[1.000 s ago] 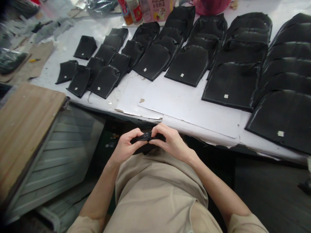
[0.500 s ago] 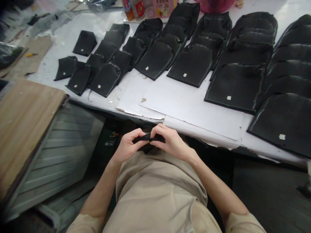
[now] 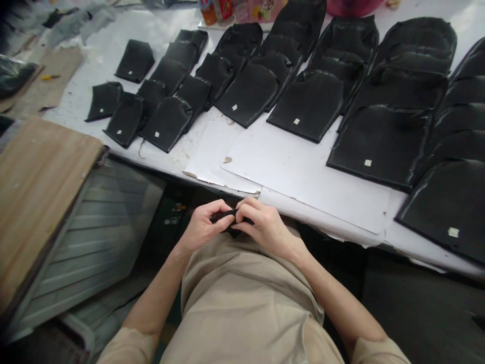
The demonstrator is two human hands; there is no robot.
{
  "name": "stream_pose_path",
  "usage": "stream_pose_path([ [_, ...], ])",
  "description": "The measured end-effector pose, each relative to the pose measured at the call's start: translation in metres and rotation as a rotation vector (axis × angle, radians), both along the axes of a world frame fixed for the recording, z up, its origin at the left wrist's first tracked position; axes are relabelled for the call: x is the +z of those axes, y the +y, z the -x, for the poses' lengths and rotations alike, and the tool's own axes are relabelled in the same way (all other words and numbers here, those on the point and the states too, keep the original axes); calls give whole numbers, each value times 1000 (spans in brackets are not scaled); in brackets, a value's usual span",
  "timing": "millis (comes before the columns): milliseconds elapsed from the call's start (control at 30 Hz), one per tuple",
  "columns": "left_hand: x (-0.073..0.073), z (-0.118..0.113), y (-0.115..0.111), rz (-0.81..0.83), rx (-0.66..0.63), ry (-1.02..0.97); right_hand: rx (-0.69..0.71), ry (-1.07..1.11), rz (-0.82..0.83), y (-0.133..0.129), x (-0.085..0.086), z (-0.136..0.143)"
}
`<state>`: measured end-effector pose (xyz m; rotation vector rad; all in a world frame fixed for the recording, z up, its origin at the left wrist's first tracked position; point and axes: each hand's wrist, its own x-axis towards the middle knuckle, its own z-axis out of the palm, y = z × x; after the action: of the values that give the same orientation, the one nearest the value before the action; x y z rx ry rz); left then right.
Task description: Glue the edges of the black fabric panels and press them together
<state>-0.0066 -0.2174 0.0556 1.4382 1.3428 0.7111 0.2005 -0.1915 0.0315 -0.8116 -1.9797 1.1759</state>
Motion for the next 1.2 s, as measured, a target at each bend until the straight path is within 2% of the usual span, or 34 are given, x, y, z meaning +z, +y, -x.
stream_pose_path([
  [200,-8,-7,2,83,61,-46,-4,2,29,2,-2,2],
  [500,-13,-9,1,36,74,-22,-4,2,92,3,-1,3],
  [600,-14,-10,1,11,72,8,-14,7,175,4,1,1],
  [733,-15,-11,0,19,78,26,-26,12,372,5,4,-2],
  [833,-14,-13,-2,45,77,14,-67,59,449,5,4,0],
  [1100,-11,-21,-3,26,59,41,-201,141,415,0,-4,11],
  [1200,-11,-23,-2,20,63,27,-231,232,532,0,-6,13],
])
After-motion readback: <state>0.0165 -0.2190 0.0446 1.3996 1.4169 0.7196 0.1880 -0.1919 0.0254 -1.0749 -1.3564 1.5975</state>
